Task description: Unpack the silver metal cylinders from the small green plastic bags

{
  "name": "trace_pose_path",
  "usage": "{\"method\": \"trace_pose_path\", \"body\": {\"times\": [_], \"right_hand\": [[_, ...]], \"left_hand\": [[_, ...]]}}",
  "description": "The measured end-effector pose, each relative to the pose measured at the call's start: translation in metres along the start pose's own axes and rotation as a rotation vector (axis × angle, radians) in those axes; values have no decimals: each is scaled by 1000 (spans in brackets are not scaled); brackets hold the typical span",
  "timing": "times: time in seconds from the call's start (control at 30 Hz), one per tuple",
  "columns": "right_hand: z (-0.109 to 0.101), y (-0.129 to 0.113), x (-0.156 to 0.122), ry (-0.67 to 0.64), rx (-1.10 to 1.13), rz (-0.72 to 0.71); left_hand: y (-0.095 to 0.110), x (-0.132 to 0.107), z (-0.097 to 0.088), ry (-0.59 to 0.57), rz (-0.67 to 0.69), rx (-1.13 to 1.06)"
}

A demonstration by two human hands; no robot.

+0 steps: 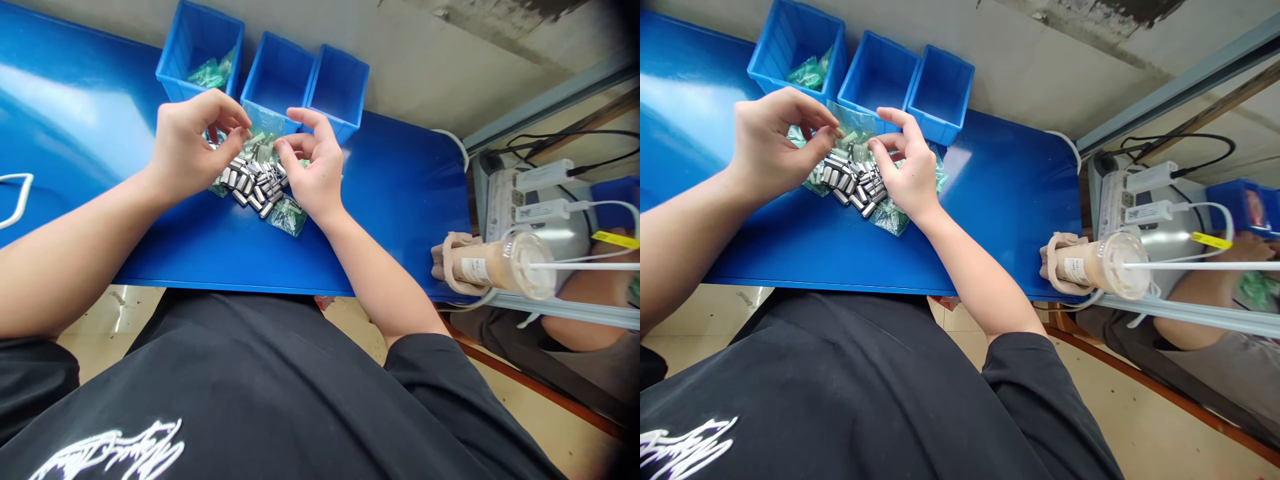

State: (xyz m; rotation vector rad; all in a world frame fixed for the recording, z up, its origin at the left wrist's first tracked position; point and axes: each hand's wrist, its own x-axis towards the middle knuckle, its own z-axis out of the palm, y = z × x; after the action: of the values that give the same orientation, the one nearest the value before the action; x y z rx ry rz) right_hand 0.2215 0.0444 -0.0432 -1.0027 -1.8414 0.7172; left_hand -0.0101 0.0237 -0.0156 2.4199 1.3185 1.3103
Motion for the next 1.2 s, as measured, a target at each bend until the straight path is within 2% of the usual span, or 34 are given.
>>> {"method": "trace_pose_path", "body": {"times": [0.3, 0.47, 0.6, 0.77, 0.97, 1.2], "right_hand": [[0, 1, 1, -27, -17, 17], [-2, -2, 3, -1, -41, 0], [-2, -1, 4, 36, -44, 2], [1, 0, 3, 6, -23, 39], [0, -6, 3, 13, 15, 53], [2, 9, 2, -3, 17, -2]], "left_hand": [[-4, 0, 1, -47, -41, -31], [-4, -2, 4, 43, -58, 32], [-1, -1, 2, 44, -21, 50], [3, 2, -1, 123, -19, 41], [8, -1, -2, 76, -86, -79], [8, -1, -3, 54, -55, -26]]}}
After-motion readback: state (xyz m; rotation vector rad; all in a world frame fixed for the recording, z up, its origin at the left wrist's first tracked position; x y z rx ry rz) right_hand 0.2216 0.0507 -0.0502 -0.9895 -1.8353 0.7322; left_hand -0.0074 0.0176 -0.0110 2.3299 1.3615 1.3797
